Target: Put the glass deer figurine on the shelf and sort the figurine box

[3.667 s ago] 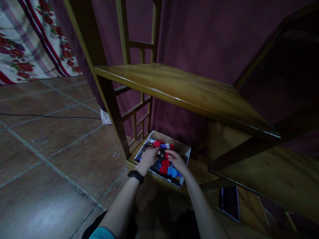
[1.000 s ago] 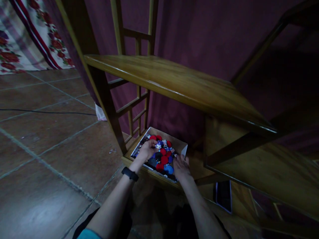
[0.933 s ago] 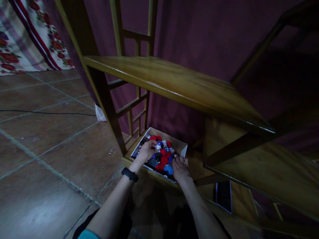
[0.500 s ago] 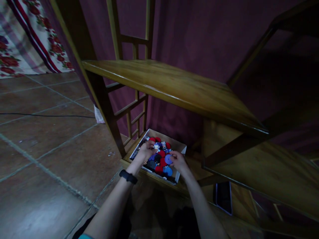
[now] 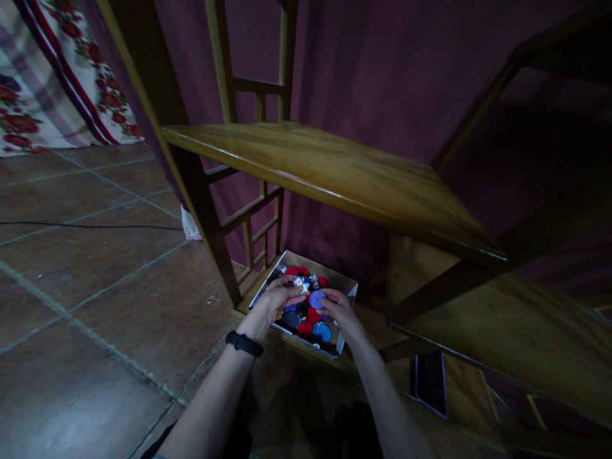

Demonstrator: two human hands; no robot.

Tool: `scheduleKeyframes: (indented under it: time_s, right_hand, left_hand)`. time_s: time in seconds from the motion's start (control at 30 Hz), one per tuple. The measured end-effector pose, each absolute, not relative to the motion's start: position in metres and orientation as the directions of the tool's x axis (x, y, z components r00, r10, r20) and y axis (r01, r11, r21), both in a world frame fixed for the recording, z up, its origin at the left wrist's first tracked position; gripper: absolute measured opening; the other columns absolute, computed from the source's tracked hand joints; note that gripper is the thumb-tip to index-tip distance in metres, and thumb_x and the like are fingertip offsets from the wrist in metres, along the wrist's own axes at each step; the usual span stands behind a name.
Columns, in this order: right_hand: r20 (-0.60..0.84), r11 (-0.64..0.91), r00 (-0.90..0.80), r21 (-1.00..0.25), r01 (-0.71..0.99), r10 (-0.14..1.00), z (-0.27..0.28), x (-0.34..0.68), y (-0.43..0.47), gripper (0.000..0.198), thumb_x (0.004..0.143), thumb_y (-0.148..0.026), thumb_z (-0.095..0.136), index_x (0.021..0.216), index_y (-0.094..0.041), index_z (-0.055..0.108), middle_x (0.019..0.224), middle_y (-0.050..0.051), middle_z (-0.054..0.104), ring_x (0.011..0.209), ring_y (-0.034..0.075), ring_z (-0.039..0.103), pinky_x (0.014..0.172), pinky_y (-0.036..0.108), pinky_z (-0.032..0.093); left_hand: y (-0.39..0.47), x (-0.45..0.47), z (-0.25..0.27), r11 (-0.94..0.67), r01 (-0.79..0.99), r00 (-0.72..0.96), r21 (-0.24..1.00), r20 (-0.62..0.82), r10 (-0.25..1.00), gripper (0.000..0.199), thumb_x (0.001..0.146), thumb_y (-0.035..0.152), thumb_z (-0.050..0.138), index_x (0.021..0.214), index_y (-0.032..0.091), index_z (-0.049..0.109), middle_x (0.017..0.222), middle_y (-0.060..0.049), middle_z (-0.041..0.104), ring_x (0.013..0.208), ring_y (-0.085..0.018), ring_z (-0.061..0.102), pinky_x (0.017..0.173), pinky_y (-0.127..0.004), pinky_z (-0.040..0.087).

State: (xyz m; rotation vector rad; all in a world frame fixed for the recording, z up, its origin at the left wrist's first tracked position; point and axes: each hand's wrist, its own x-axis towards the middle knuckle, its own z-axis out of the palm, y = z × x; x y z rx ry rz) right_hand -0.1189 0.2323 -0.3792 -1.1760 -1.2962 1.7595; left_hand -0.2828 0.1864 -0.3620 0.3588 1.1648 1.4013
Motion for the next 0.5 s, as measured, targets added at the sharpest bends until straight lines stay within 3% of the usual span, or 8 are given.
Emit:
scheduleKeyframes:
  time_s: [0.27, 0.5]
  right_hand:
    - [-0.256, -0.309, -0.428, -0.949, -0.058, 0.867, -0.3762, -0.1216, 0.2331, 0.040, 0.061, -0.036, 0.068, 0.096, -0.018, 0.064, 0.095, 0.004, 0.067, 0.088, 0.019, 0.063, 0.075, 0.031, 0.053]
    - [-0.231, -0.275, -0.435, -0.961, -0.039, 0.870, -0.3786, -0.1232, 0.2321, 0.040, 0.064, -0.035, 0.065, 0.101, -0.019, 0.062, 0.100, 0.003, 0.066, 0.090, 0.019, 0.063, 0.077, 0.030, 0.052]
  left_hand:
    - [0.1871, -0.2822, -0.3622, 0.214, -0.530, -0.284, 0.820, -0.410, 0.867, 0.039, 0.057, 0.001, 0.072, 0.088, 0.016, 0.055, 0.072, 0.001, 0.060, 0.062, -0.009, 0.060, 0.061, -0.020, 0.050]
    - [0.1888, -0.2775, -0.3608, 0.211, -0.444, -0.295, 0.871, -0.365, 0.883, 0.035, 0.056, 0.005, 0.072, 0.086, 0.015, 0.057, 0.066, 0.003, 0.058, 0.058, -0.009, 0.057, 0.058, -0.021, 0.046]
